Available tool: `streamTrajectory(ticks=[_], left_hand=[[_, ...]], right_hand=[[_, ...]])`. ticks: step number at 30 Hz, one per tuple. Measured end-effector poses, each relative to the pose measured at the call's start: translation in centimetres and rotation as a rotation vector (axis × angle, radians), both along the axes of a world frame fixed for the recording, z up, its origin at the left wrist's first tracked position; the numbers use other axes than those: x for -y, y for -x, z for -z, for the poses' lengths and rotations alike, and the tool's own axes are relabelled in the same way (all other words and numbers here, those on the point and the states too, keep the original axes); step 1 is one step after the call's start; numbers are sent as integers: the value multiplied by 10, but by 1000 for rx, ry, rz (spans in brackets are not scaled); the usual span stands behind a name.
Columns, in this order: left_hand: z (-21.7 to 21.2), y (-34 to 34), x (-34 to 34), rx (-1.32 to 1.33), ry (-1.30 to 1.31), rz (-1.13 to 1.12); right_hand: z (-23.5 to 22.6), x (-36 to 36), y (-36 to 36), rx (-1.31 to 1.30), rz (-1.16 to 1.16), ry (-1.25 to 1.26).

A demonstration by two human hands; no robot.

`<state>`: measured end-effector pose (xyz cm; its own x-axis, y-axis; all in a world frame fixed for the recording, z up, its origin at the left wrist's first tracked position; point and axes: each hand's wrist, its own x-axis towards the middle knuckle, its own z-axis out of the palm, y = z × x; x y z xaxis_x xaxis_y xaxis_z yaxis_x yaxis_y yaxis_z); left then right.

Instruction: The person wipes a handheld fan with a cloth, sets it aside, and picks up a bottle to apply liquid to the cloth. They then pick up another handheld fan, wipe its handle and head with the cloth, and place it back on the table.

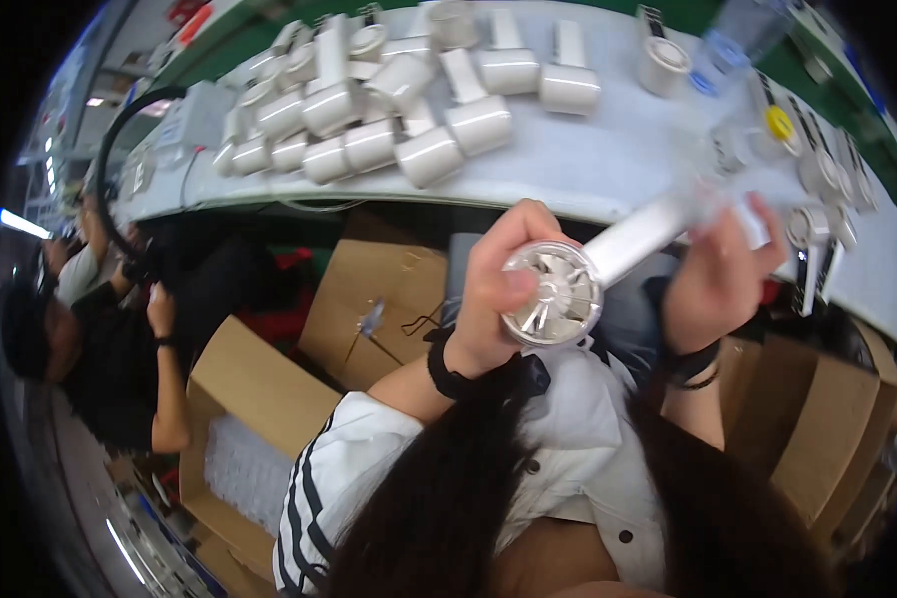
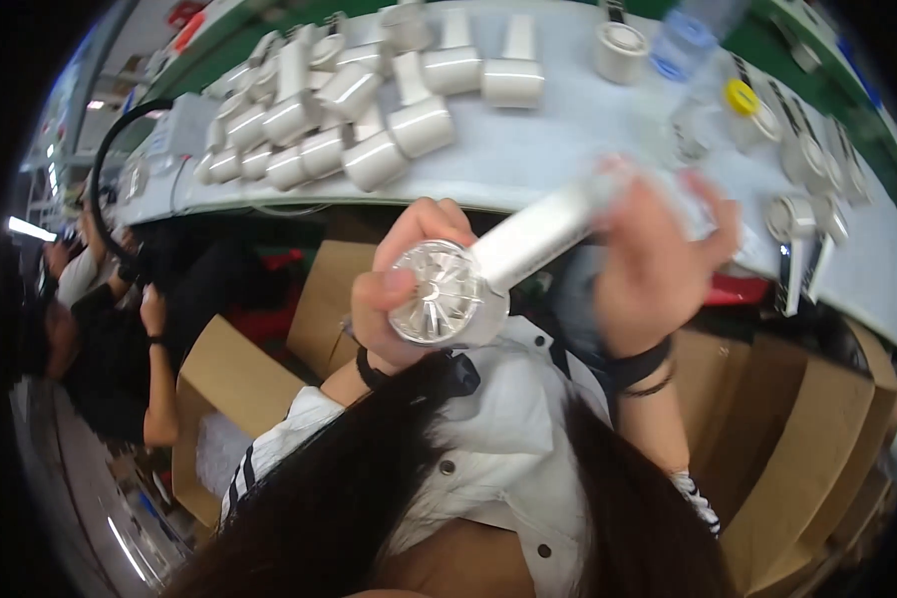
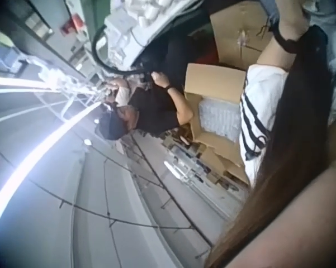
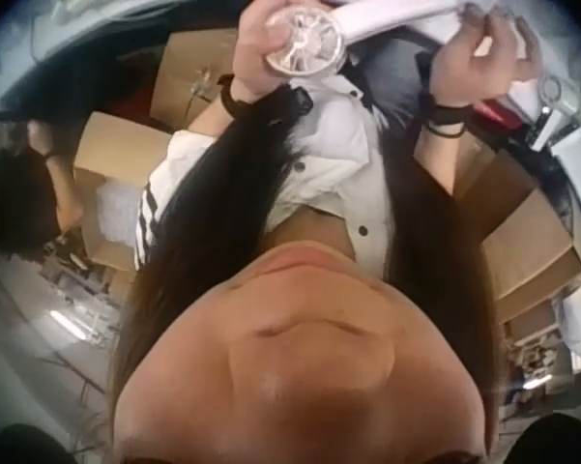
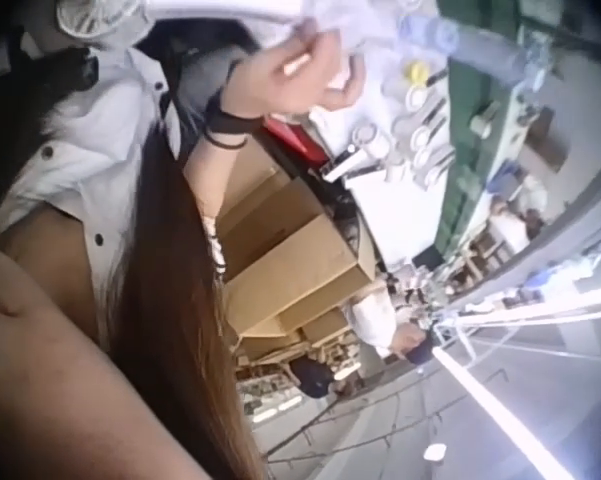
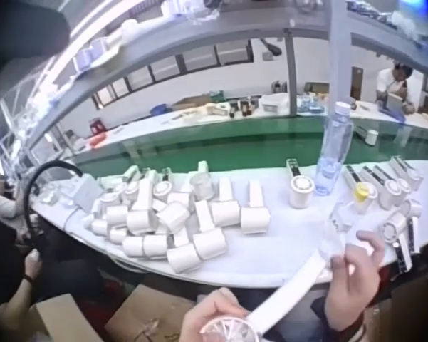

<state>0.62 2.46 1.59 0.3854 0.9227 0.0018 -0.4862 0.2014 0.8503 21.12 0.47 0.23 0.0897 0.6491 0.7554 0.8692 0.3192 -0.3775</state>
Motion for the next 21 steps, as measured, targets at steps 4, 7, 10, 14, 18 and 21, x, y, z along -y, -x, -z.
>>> streamTrajectory(ticks=[4, 7, 10, 14, 18, 21], left_hand=[[-12, 38, -13, -217, -319, -137], [-21, 75, -44, -549, -580, -532], [-39, 131, -85, -1192, -765, -854], [-21, 274, -152, -1679, -858, -1009], [6, 340, -205, -1726, -669, -965], [19, 344, -235, -1705, -580, -955]], right_hand=[[31, -25, -25, -649, 19, -39], [52, -5, -48, -767, 10, 89], [72, 13, -65, -761, 46, 159], [85, 33, -76, -810, 40, 250], [94, 58, -91, -715, 147, 345], [94, 72, -91, -587, 209, 358]])
